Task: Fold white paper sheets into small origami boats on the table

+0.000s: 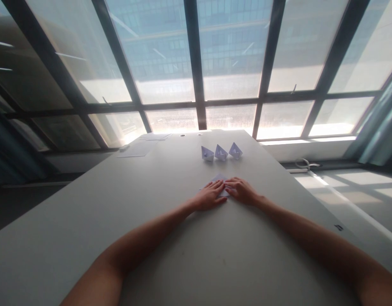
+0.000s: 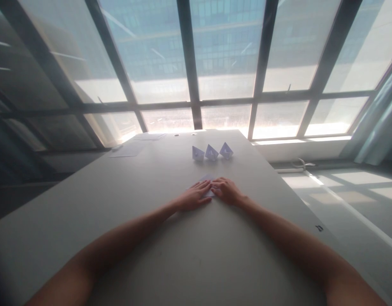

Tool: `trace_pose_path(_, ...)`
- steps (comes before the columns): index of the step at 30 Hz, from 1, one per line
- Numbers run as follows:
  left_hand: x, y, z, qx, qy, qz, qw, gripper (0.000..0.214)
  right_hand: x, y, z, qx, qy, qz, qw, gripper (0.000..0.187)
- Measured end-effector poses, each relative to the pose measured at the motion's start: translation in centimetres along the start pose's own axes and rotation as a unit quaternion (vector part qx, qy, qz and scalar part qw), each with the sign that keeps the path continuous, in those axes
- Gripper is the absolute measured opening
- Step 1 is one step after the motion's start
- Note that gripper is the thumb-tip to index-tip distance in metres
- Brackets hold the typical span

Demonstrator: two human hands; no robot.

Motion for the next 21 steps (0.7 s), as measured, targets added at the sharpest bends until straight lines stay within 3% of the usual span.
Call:
trace_pose_path(7,-0.4,-0.7,0.7,0.021,0.02,-0.048,0.998,0.065,-0.2,-0.2,-0.1,-0.026,-0.031,0.021,0.999,0.05)
trace_pose_path(11,-1.0,-0.9,0.9,0.021,0.026,-0.072,0.997,0.061,0.6,-0.5,-0.3,-0.046,-0.064,0.047,0.996,0.048)
trace_pose_path(17,-1.1,-1.0,0.6,0.021,0.04,-0.055,0.997,0.071,0.8,-0.4,-0.4,-0.046,-0.048,0.062,0.996,0.046)
trace_pose_path(21,-1.2,-1.1,0.5,0.02,0.046,-0.05,0.998,0.062,0.8,-0.5,-0.4,-0.052,-0.029,0.076,0.995,0.037)
Point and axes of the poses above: each hand's wrist, its own z-axis towards the middle knuckle, its own y-axis out of the palm, x = y × z, the point moved 3 cm from there along z, towards the middle knuckle, and after that the axes turned 7 degrees about -y, right-handed, at the moved point
